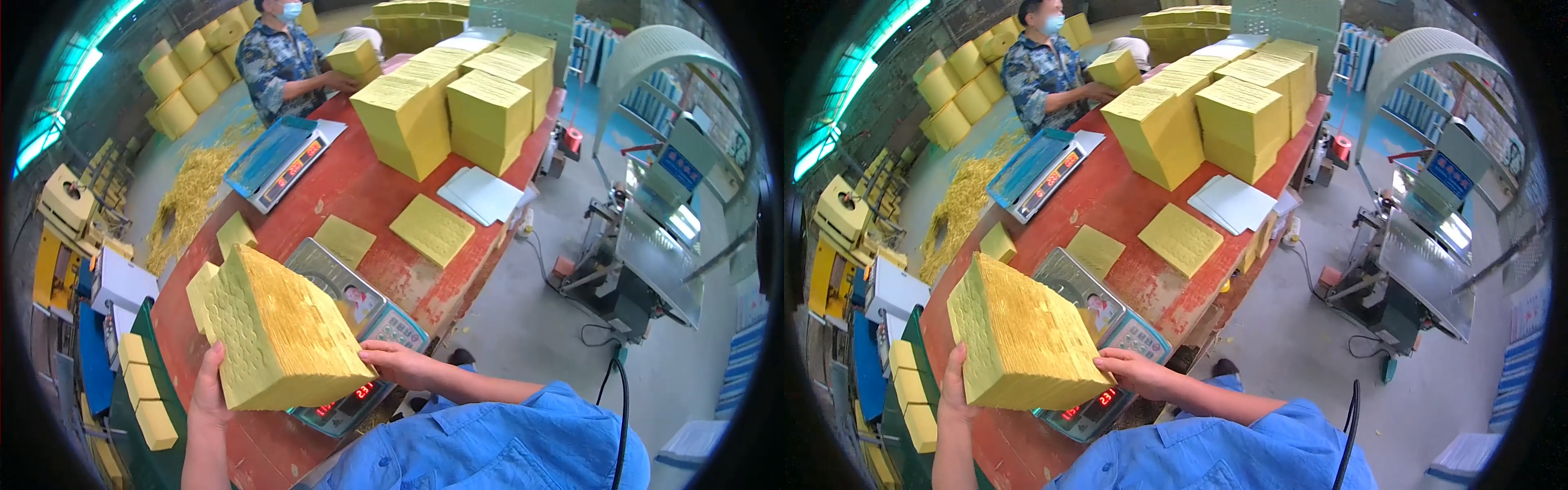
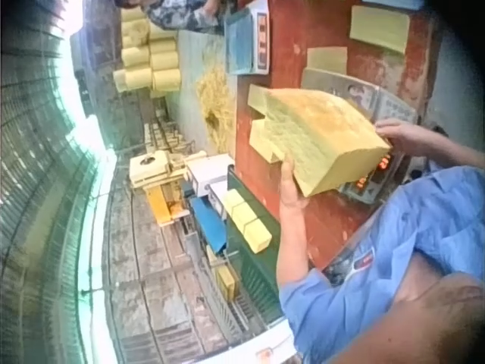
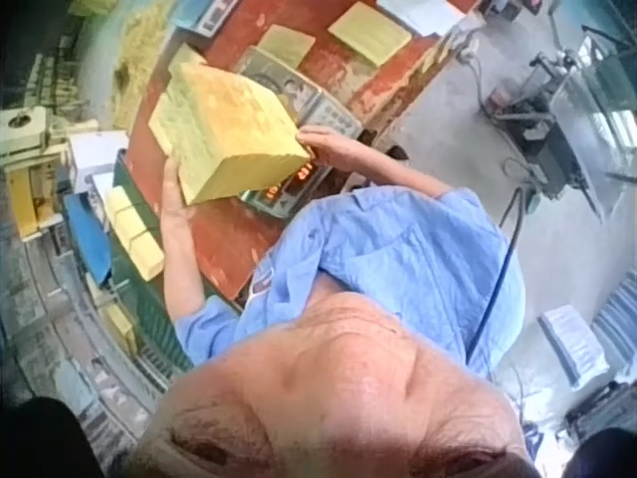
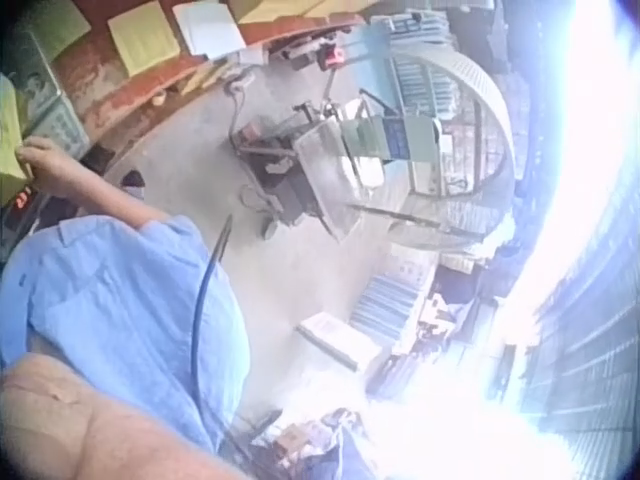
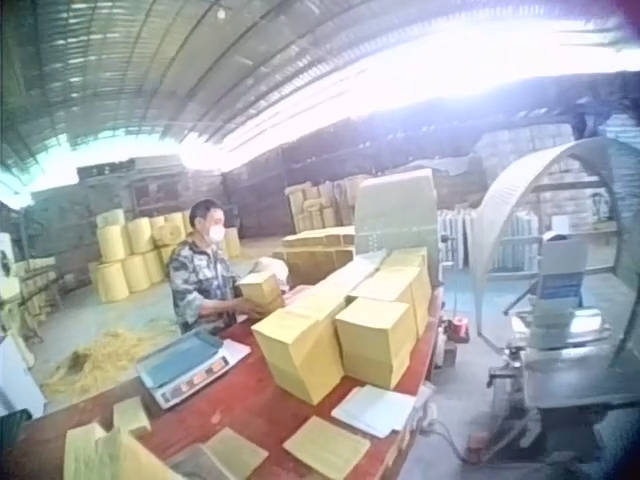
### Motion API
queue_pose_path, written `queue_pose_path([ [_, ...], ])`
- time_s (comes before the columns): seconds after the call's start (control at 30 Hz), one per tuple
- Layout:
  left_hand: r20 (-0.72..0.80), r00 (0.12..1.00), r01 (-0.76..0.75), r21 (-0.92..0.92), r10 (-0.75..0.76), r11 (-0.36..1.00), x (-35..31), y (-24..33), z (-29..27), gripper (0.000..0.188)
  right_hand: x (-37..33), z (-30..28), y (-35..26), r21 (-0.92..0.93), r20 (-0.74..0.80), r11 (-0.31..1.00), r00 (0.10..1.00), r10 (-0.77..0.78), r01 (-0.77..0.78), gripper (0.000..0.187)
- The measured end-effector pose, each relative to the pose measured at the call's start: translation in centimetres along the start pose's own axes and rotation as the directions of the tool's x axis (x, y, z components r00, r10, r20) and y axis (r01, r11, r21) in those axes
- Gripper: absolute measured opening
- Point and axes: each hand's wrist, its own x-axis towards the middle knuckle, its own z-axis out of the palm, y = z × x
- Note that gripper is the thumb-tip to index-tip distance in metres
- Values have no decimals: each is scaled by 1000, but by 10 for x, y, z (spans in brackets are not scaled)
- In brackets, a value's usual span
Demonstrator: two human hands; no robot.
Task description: Stack, weigh, and bundle embossed yellow paper sheets using a banding machine.
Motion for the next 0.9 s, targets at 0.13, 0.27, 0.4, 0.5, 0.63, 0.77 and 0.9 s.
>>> queue_pose_path([
  [0.13,-40,999,12,-71,-15,997,2,-13,11,61,-25,-6,-31,-59,20,996,998,-63,64,44],
  [0.27,-70,997,-29,-227,13,973,26,-34,39,58,-36,-30,-95,-83,-56,991,993,-107,102,50],
  [0.4,-310,851,-399,144,424,905,102,-55,72,44,2,-71,-184,-101,-39,971,974,-222,217,51],
  [0.5,-105,982,-182,-350,155,919,173,2,132,47,52,-115,-248,-102,6,962,967,-255,255,49],
  [0.63,-79,993,-110,-362,87,926,261,2,135,48,128,-166,-277,-8,-78,973,970,-230,230,45],
  [0.77,-64,997,5,-400,-33,916,319,-5,106,47,168,-176,-286,-37,-221,986,961,-165,161,46],
  [0.9,-155,982,52,-337,-109,940,354,-17,105,52,183,-201,-297,-51,-201,991,971,-131,123,46],
])
